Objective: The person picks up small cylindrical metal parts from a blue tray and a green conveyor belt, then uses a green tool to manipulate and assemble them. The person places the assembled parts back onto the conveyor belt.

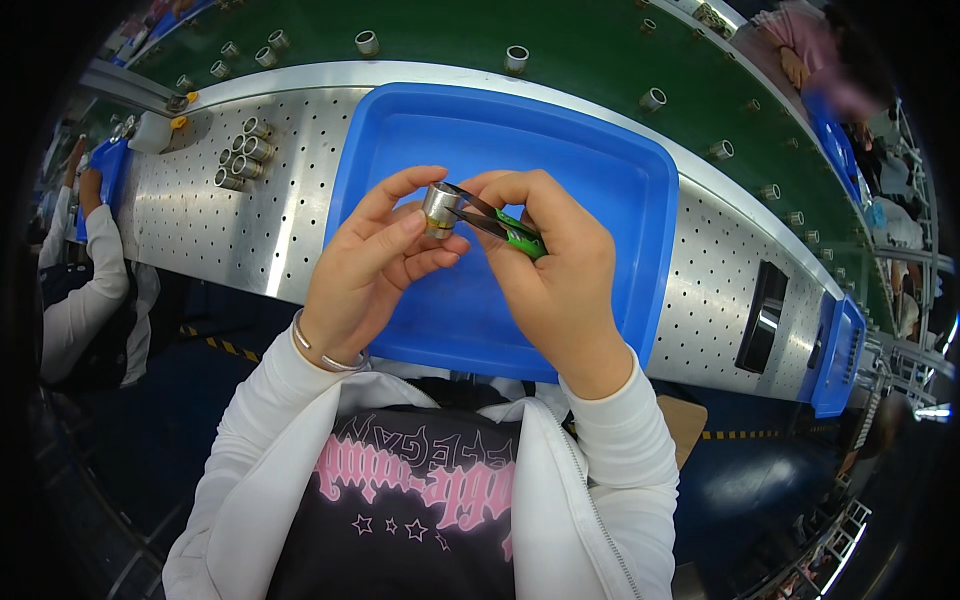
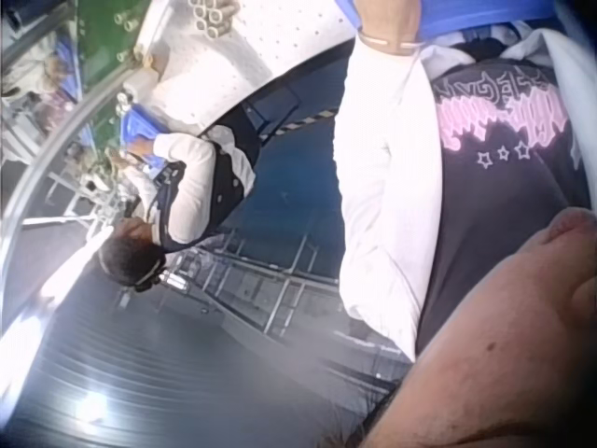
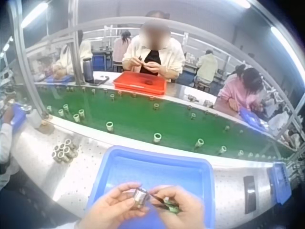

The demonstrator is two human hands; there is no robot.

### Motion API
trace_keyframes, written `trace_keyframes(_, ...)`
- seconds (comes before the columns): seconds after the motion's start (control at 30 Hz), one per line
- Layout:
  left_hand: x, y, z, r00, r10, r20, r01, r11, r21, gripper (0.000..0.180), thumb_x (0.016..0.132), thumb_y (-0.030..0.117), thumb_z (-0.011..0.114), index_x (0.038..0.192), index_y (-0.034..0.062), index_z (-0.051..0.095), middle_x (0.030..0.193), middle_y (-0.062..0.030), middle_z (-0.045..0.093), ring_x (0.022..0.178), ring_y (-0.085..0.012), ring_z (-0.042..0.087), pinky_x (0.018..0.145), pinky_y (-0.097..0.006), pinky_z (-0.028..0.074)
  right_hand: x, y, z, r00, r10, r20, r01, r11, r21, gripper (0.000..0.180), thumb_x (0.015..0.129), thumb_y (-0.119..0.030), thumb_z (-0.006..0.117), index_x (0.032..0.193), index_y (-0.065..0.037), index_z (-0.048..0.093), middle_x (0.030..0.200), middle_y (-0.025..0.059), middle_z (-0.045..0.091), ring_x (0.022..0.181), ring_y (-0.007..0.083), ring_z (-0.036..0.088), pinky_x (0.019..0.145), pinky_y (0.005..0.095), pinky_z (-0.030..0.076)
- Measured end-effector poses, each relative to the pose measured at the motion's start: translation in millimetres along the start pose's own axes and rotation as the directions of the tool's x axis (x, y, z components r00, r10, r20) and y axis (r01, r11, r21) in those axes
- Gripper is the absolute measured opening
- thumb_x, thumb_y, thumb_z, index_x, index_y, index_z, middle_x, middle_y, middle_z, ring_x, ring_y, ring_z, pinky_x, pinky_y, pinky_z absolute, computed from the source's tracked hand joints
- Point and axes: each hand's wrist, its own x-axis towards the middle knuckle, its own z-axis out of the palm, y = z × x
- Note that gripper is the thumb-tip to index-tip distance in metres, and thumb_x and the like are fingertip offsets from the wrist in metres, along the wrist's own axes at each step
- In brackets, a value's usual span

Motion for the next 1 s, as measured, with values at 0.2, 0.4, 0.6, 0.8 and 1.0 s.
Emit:
trace_keyframes(0.2, 0, -1, 2, 1.0, 0.016, -0.013, -0.016, 0.999, 0.032, 0.045, 0.089, 0.008, 0.053, 0.132, 0.0013, 0.04, 0.11, -0.0121, 0.059, 0.092, -0.0164, 0.063, 0.082, -0.025, 0.051, 0, 3, 1, 1.0, -0.026, -0.01, 0.026, 0.999, 0.022, 0.015, 0.075, 0.005, 0.062, 0.088, -0.001, 0.057, 0.091, 0.0085, 0.068, 0.067, 0.0092, 0.057, 0.057, 0.0205, 0.044)
trace_keyframes(0.4, 2, -3, 0, 0.999, 0.035, 0.027, -0.039, 0.992, 0.123, 0.046, 0.087, 0.003, 0.053, 0.131, -0.0004, 0.041, 0.107, -0.0121, 0.061, 0.089, -0.0156, 0.063, 0.081, -0.025, 0.051, -2, 0, 0, 0.997, -0.08, 0.001, 0.08, 0.996, -0.035, 0.018, 0.073, 0.007, 0.062, 0.088, -0.001, 0.057, 0.091, 0.0103, 0.067, 0.072, 0.0149, 0.063, 0.062, 0.0232, 0.048)
trace_keyframes(0.6, 0, -6, 1, 0.995, 0.061, 0.076, -0.076, 0.975, 0.207, 0.04, 0.09, 0.004, 0.049, 0.129, -0.0024, 0.044, 0.108, -0.0148, 0.06, 0.089, -0.0171, 0.062, 0.08, -0.027, 0.05, -5, -4, -3, 0.991, -0.135, 0.008, 0.135, 0.987, -0.084, 0.02, 0.072, 0.009, 0.062, 0.088, -0.002, 0.057, 0.088, 0.0101, 0.067, 0.071, 0.0156, 0.064, 0.06, 0.0233, 0.049)
trace_keyframes(0.8, -2, -5, 5, 0.993, 0.065, 0.096, -0.087, 0.968, 0.235, 0.039, 0.091, 0.005, 0.048, 0.129, -0.0015, 0.045, 0.109, -0.0148, 0.06, 0.091, -0.0177, 0.061, 0.081, -0.028, 0.05, -6, -4, -8, 0.994, -0.109, -0.01, 0.108, 0.99, -0.09, 0.02, 0.072, 0.007, 0.064, 0.09, -0.002, 0.059, 0.083, 0.0076, 0.065, 0.062, 0.0127, 0.058, 0.055, 0.0211, 0.045)
trace_keyframes(1.0, 0, -4, 6, 0.996, 0.07, 0.046, -0.078, 0.979, 0.187, 0.042, 0.09, 0.006, 0.052, 0.13, 0.0, 0.042, 0.113, -0.0161, 0.059, 0.095, -0.0187, 0.061, 0.085, -0.028, 0.048, -2, -10, -6, 0.976, -0.091, -0.196, 0.077, 0.994, -0.077, 0.023, 0.072, -0.004, 0.072, 0.092, -0.002, 0.062, 0.081, 0.0069, 0.064, 0.064, 0.0121, 0.056, 0.055, 0.0213, 0.044)
